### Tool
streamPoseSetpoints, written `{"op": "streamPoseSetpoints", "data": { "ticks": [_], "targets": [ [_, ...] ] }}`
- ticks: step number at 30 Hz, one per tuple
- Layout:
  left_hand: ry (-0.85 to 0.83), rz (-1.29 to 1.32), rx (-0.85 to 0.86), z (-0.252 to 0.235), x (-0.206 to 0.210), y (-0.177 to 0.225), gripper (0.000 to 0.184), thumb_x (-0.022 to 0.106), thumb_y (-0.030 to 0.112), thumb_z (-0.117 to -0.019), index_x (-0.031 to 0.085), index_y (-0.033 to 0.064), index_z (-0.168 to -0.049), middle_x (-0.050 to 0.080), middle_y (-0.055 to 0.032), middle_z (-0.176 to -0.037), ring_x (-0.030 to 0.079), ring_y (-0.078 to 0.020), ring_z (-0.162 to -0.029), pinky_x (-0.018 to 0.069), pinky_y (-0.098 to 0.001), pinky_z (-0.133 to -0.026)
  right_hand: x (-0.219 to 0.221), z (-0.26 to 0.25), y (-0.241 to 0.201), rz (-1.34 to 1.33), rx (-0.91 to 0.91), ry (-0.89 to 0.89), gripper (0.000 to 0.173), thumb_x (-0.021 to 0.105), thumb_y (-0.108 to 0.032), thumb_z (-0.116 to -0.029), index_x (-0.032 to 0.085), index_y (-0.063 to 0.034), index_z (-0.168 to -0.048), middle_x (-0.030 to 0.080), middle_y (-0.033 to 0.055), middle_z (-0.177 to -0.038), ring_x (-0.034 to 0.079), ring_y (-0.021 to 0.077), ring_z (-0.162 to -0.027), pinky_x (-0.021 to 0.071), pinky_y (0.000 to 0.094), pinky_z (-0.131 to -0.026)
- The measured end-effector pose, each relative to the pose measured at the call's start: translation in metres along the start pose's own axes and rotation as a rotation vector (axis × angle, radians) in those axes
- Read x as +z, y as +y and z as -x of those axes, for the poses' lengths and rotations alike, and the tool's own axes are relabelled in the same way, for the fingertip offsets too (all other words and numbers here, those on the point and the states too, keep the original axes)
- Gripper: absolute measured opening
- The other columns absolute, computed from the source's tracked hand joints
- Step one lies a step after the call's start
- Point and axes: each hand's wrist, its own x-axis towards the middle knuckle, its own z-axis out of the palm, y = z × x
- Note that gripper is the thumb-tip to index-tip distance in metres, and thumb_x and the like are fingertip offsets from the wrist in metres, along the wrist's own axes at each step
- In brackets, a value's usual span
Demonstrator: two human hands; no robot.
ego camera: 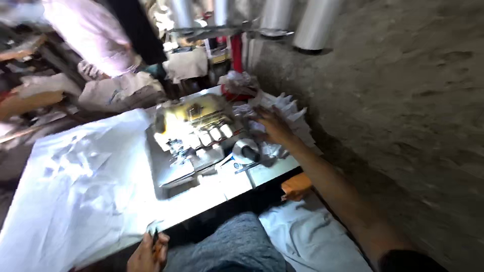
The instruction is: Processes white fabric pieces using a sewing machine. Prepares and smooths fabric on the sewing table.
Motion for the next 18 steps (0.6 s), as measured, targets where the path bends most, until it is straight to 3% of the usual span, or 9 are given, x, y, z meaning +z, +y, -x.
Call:
{"op": "streamPoseSetpoints", "data": {
  "ticks": [2,4,6,7,9,12,15,17,18],
  "targets": [
    [0.101,0.026,-0.002,0.004,-0.008,-0.004,0.053,0.027,0.034,-0.1125,0.069,0.0115,-0.090,0.060,0.0099,-0.062,0.047,0.0023,-0.045,0.0409,-0.0142,-0.043,-0.015,0.013,-0.007,-0.115,-0.039,0.095,0.064,0.078,-0.046,-0.0871,0.061,-0.0230,-0.144,0.048,0.0114,-0.157,0.042,0.0344,-0.146,0.0341,0.0617,-0.118],
    [0.192,0.039,-0.022,0.006,-0.030,-0.012,0.053,0.027,0.034,-0.1119,0.069,0.0091,-0.091,0.056,0.0082,-0.060,0.045,0.0003,-0.045,0.0400,-0.0158,-0.042,-0.043,0.028,-0.037,-0.240,-0.089,0.267,0.062,0.063,-0.047,-0.0966,0.056,-0.0121,-0.147,0.045,0.0127,-0.159,0.039,0.0316,-0.148,0.0322,0.0537,-0.122],
    [0.262,0.085,-0.044,0.004,-0.047,-0.021,0.054,0.027,0.034,-0.1123,0.069,0.0074,-0.091,0.054,0.0075,-0.059,0.044,-0.0005,-0.045,0.0388,-0.0163,-0.043,-0.071,0.044,-0.099,-0.390,-0.124,0.482,0.060,0.051,-0.049,-0.1012,0.057,-0.0028,-0.140,0.053,0.0133,-0.149,0.046,0.0265,-0.142,0.0370,0.0458,-0.120],
    [0.296,0.112,-0.051,0.003,-0.054,-0.025,0.053,0.027,0.033,-0.1125,0.068,0.0067,-0.091,0.053,0.0077,-0.058,0.043,-0.0001,-0.045,0.0378,-0.0158,-0.042,-0.077,0.051,-0.142,-0.494,-0.181,0.532,0.053,0.051,-0.047,-0.1022,0.059,-0.0061,-0.135,0.058,0.0061,-0.140,0.051,0.0179,-0.135,0.0411,0.0397,-0.115],
    [0.358,0.153,-0.048,-0.002,-0.064,-0.027,0.054,0.026,0.034,-0.1128,0.067,0.0068,-0.091,0.053,0.0083,-0.057,0.042,0.0006,-0.043,0.0369,-0.0152,-0.041,-0.069,0.061,-0.244,-0.674,-0.366,0.393,0.037,0.056,-0.049,-0.1018,0.063,-0.0194,-0.123,0.066,-0.0088,-0.121,0.059,0.0016,-0.119,0.0494,0.0255,-0.102],
    [0.412,0.184,0.049,-0.007,-0.077,-0.017,0.053,0.027,0.034,-0.1127,0.068,0.0083,-0.090,0.054,0.0083,-0.057,0.045,0.0000,-0.044,0.0399,-0.0158,-0.042,-0.006,0.044,-0.364,-0.868,-0.594,0.022,0.029,0.067,-0.032,-0.0996,0.074,-0.0093,-0.116,0.074,0.0040,-0.104,0.069,0.0116,-0.098,0.0572,0.0290,-0.087],
    [0.445,0.157,0.187,-0.002,-0.094,-0.007,0.051,0.027,0.032,-0.1120,0.068,0.0098,-0.091,0.055,0.0095,-0.059,0.046,0.0003,-0.046,0.0415,-0.0157,-0.044,0.051,0.022,-0.422,-0.801,-0.432,-0.051,0.023,0.069,-0.030,-0.0974,0.075,-0.0079,-0.096,0.072,0.0036,-0.087,0.069,0.0126,-0.078,0.0596,0.0304,-0.071],
    [0.479,0.175,0.205,0.007,-0.106,-0.007,0.050,0.028,0.032,-0.1116,0.068,0.0106,-0.090,0.054,0.0097,-0.058,0.044,0.0007,-0.045,0.0385,-0.0148,-0.042,0.069,0.015,-0.448,-0.656,-0.270,-0.122,0.042,0.069,-0.046,-0.0943,0.069,-0.0063,-0.082,0.065,0.0058,-0.073,0.064,0.0205,-0.067,0.0542,0.0414,-0.061],
    [0.494,0.202,0.192,0.013,-0.110,-0.010,0.051,0.028,0.033,-0.1114,0.068,0.0102,-0.090,0.053,0.0091,-0.057,0.043,0.0003,-0.044,0.0375,-0.0150,-0.041,0.073,0.010,-0.457,-0.530,-0.192,-0.230,0.054,0.064,-0.058,-0.0936,0.069,-0.0048,-0.084,0.066,0.0101,-0.076,0.066,0.0275,-0.070,0.0527,0.0489,-0.062]
  ]
}}
